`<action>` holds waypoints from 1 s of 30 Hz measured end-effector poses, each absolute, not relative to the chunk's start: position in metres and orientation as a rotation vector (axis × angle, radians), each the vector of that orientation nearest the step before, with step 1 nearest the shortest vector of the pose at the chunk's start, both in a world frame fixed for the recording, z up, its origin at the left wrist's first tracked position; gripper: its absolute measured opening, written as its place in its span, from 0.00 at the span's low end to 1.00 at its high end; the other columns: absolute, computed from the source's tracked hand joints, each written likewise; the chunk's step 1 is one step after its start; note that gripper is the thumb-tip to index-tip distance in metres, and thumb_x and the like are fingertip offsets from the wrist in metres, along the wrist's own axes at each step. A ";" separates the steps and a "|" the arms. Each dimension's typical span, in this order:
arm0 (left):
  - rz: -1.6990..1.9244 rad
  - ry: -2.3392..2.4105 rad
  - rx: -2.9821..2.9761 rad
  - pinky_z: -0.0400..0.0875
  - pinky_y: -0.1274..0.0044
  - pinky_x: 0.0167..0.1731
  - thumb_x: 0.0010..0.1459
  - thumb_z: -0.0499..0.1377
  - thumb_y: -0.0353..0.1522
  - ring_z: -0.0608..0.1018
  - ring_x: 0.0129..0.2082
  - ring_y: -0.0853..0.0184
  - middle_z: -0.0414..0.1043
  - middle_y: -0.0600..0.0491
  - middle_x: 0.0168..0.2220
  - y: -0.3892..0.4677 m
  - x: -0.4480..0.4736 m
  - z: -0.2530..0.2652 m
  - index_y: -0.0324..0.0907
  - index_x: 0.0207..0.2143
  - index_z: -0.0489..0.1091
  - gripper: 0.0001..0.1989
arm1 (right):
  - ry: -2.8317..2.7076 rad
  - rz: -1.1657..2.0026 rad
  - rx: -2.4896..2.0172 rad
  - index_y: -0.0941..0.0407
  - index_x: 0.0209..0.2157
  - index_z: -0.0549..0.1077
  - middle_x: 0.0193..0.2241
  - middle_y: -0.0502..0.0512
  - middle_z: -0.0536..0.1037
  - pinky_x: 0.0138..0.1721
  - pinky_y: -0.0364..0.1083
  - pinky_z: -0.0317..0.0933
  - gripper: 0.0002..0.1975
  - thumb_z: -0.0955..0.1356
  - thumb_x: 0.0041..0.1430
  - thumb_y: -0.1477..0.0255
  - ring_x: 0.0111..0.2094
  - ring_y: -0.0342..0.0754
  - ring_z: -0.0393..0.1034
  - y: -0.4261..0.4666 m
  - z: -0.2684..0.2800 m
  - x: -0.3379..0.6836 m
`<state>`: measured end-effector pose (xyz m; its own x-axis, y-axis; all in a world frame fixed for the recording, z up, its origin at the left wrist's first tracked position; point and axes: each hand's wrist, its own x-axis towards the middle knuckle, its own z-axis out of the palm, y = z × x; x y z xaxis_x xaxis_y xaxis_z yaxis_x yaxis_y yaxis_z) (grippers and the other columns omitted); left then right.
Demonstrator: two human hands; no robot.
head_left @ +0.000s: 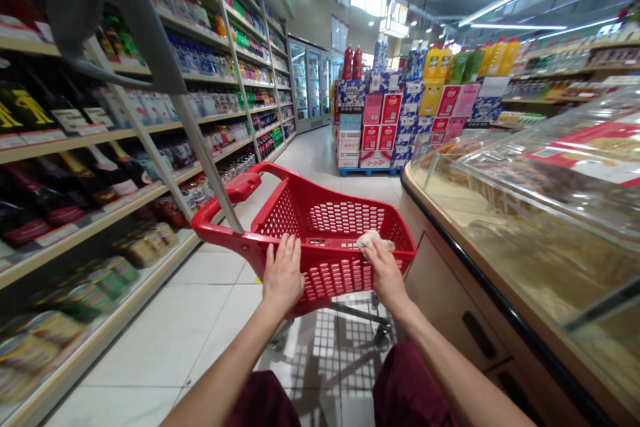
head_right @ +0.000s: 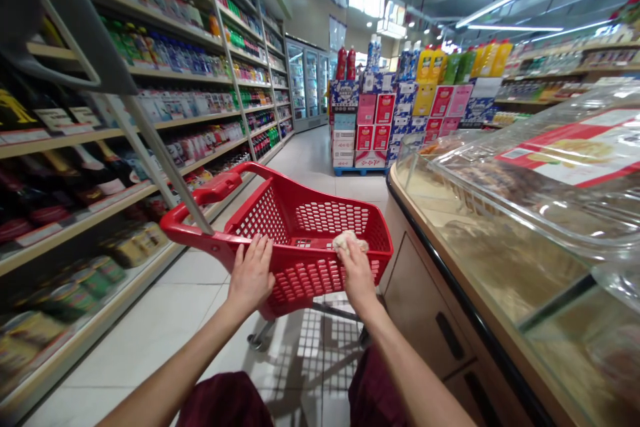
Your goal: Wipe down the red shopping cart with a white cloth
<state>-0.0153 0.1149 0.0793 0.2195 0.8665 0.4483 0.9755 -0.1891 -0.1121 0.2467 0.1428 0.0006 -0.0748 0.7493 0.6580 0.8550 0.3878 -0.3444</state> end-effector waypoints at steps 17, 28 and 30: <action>-0.382 -1.689 -2.141 0.41 0.63 0.57 0.46 0.49 0.28 0.49 0.59 0.59 0.50 0.44 0.58 0.110 -0.010 0.074 0.32 0.55 0.53 0.31 | -1.710 -0.168 -1.496 0.55 0.47 0.67 0.55 0.55 0.58 0.53 0.55 0.51 0.25 0.56 0.48 0.84 0.55 0.51 0.53 0.141 -0.001 0.259; -0.359 -1.713 -2.145 0.40 0.63 0.57 0.46 0.48 0.27 0.47 0.60 0.60 0.47 0.45 0.59 0.109 -0.008 0.075 0.31 0.55 0.51 0.31 | -1.815 -0.167 -1.339 0.54 0.49 0.65 0.56 0.55 0.56 0.54 0.55 0.49 0.26 0.55 0.51 0.85 0.57 0.49 0.48 0.138 0.005 0.226; -0.361 -1.710 -2.144 0.39 0.63 0.57 0.46 0.48 0.28 0.47 0.60 0.60 0.46 0.45 0.59 0.109 -0.008 0.073 0.31 0.56 0.51 0.31 | -1.688 -0.189 -1.469 0.55 0.48 0.66 0.56 0.56 0.57 0.53 0.57 0.49 0.27 0.55 0.48 0.85 0.56 0.51 0.50 0.140 0.001 0.243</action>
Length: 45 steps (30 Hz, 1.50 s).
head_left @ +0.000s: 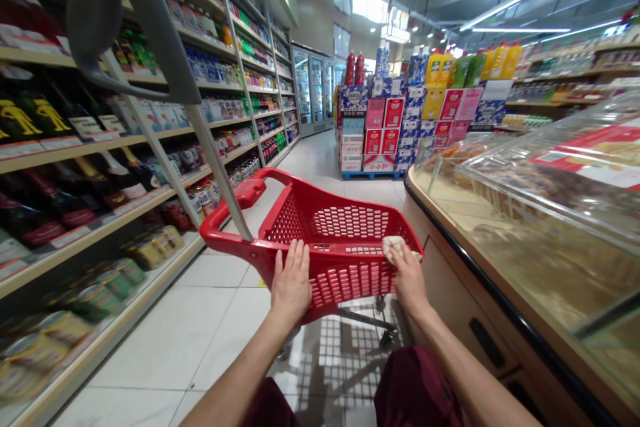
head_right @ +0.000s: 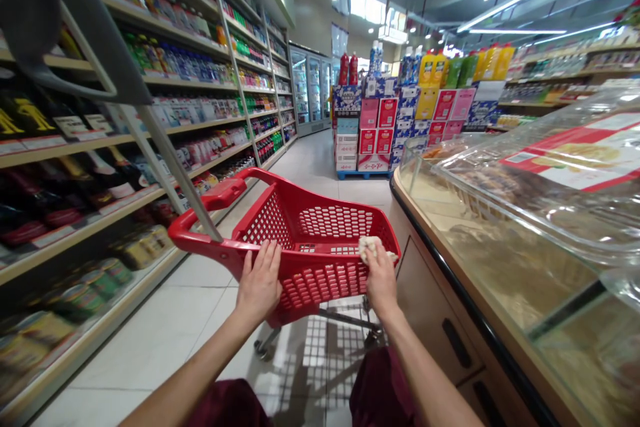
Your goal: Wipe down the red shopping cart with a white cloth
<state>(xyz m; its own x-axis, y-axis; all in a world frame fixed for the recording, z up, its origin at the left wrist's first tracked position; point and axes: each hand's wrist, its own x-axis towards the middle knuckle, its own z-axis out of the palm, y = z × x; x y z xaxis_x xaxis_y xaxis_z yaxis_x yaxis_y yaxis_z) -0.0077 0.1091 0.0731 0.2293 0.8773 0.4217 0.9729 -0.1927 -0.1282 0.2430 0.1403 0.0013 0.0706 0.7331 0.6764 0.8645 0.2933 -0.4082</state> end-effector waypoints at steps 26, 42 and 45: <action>-0.358 -1.701 -2.163 0.39 0.63 0.57 0.48 0.47 0.28 0.47 0.60 0.60 0.47 0.45 0.59 0.107 -0.006 0.070 0.32 0.56 0.51 0.30 | -1.626 -0.162 -1.504 0.58 0.46 0.68 0.55 0.59 0.58 0.52 0.59 0.51 0.26 0.55 0.45 0.84 0.55 0.55 0.52 0.141 0.004 0.235; -0.348 -1.693 -2.171 0.39 0.63 0.57 0.46 0.48 0.28 0.48 0.59 0.59 0.47 0.44 0.59 0.105 0.000 0.073 0.31 0.55 0.52 0.30 | -1.803 -0.088 -1.401 0.62 0.46 0.68 0.54 0.64 0.60 0.52 0.56 0.51 0.26 0.55 0.46 0.86 0.55 0.54 0.52 0.137 0.021 0.174; -0.410 -1.623 -2.210 0.40 0.64 0.57 0.47 0.48 0.27 0.52 0.58 0.61 0.52 0.46 0.57 0.100 -0.009 0.078 0.34 0.54 0.55 0.29 | -1.908 -0.059 -1.254 0.60 0.47 0.67 0.55 0.61 0.58 0.53 0.54 0.50 0.27 0.55 0.45 0.86 0.56 0.51 0.50 0.134 0.027 0.144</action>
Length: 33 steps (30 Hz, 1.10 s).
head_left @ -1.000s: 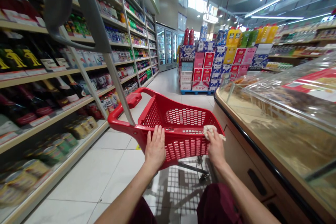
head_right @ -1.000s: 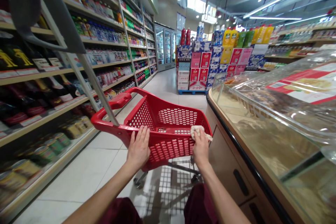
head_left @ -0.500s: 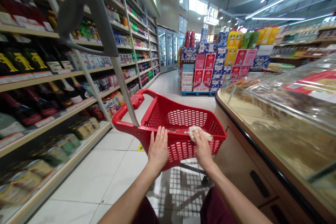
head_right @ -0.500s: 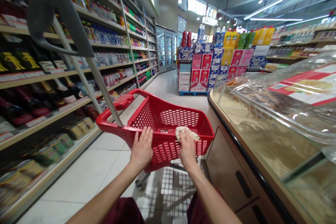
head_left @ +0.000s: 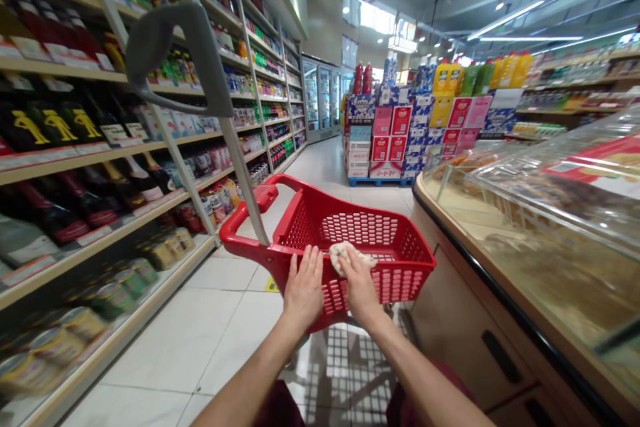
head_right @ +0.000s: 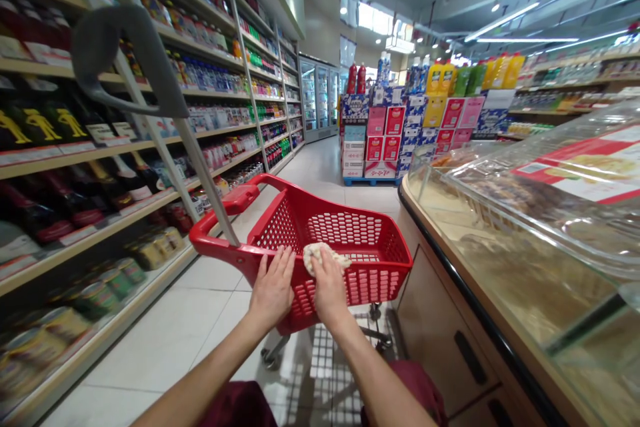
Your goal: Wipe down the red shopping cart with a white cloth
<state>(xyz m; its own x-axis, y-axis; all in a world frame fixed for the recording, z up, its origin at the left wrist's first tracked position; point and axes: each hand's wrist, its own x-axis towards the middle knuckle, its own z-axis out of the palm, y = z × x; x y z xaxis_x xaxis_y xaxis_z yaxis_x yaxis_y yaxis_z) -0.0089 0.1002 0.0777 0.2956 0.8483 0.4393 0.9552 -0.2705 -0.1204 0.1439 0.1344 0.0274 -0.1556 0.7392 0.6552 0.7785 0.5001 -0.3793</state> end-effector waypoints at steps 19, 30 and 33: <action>-0.565 -1.746 -1.876 0.42 0.60 0.56 0.45 0.47 0.27 0.54 0.58 0.58 0.56 0.44 0.55 0.108 -0.106 0.115 0.34 0.52 0.56 0.28 | -1.953 0.037 -1.085 0.58 0.47 0.66 0.54 0.62 0.61 0.53 0.54 0.51 0.21 0.57 0.53 0.83 0.55 0.51 0.53 0.141 0.071 0.053; -0.650 -1.692 -1.927 0.46 0.63 0.56 0.43 0.48 0.26 0.56 0.57 0.59 0.58 0.45 0.54 0.103 -0.100 0.117 0.34 0.53 0.57 0.30 | -1.702 -0.110 -0.772 0.53 0.50 0.64 0.55 0.55 0.59 0.53 0.49 0.54 0.22 0.55 0.55 0.81 0.54 0.46 0.54 0.140 0.179 0.055; -0.634 -1.661 -1.948 0.47 0.64 0.56 0.43 0.48 0.25 0.56 0.57 0.60 0.58 0.46 0.55 0.101 -0.100 0.118 0.34 0.53 0.56 0.30 | -1.628 -0.347 -0.547 0.54 0.50 0.63 0.58 0.51 0.53 0.57 0.52 0.45 0.21 0.54 0.58 0.80 0.59 0.47 0.44 0.150 0.275 0.035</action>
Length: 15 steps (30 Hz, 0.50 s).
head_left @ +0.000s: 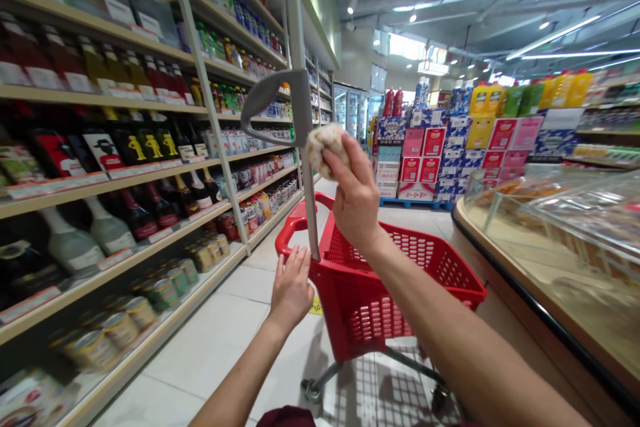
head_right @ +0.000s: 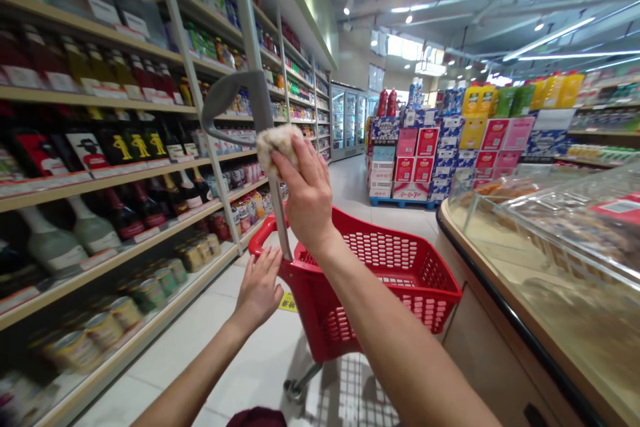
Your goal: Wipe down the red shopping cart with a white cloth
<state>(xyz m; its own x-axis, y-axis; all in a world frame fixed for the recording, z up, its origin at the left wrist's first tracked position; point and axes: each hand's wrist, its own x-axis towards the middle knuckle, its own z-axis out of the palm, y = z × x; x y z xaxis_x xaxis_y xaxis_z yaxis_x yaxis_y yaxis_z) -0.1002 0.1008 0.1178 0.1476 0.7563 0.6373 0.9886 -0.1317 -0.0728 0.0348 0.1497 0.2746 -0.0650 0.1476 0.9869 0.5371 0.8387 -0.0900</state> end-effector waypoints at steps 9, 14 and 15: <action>-0.647 -1.675 -2.030 0.50 0.63 0.55 0.40 0.50 0.25 0.57 0.56 0.60 0.59 0.46 0.54 0.093 -0.100 0.123 0.36 0.52 0.57 0.32 | -2.270 -0.794 -0.300 0.58 0.46 0.68 0.52 0.52 0.64 0.55 0.52 0.51 0.15 0.59 0.58 0.75 0.58 0.50 0.45 0.157 0.167 0.050; -0.681 -1.647 -1.999 0.48 0.63 0.55 0.40 0.49 0.24 0.57 0.56 0.60 0.59 0.46 0.54 0.096 -0.101 0.120 0.36 0.53 0.57 0.32 | -2.073 -0.760 -0.362 0.59 0.47 0.66 0.54 0.54 0.60 0.57 0.52 0.47 0.17 0.57 0.58 0.79 0.59 0.49 0.40 0.157 0.221 0.048; -0.674 -1.643 -1.997 0.47 0.63 0.56 0.41 0.48 0.24 0.57 0.56 0.60 0.58 0.46 0.54 0.097 -0.101 0.120 0.36 0.52 0.57 0.31 | -2.012 -0.748 -0.398 0.59 0.48 0.66 0.55 0.54 0.60 0.57 0.53 0.46 0.17 0.56 0.58 0.79 0.59 0.49 0.40 0.160 0.237 0.045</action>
<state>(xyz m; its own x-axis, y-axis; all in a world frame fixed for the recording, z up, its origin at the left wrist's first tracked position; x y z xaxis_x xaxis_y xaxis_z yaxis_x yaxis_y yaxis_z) -0.1012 0.0968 0.1196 0.1644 0.7552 0.6345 0.9833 -0.1767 -0.0445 0.0453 0.1600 0.2372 -0.5223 -0.0158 0.8526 0.5452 0.7626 0.3481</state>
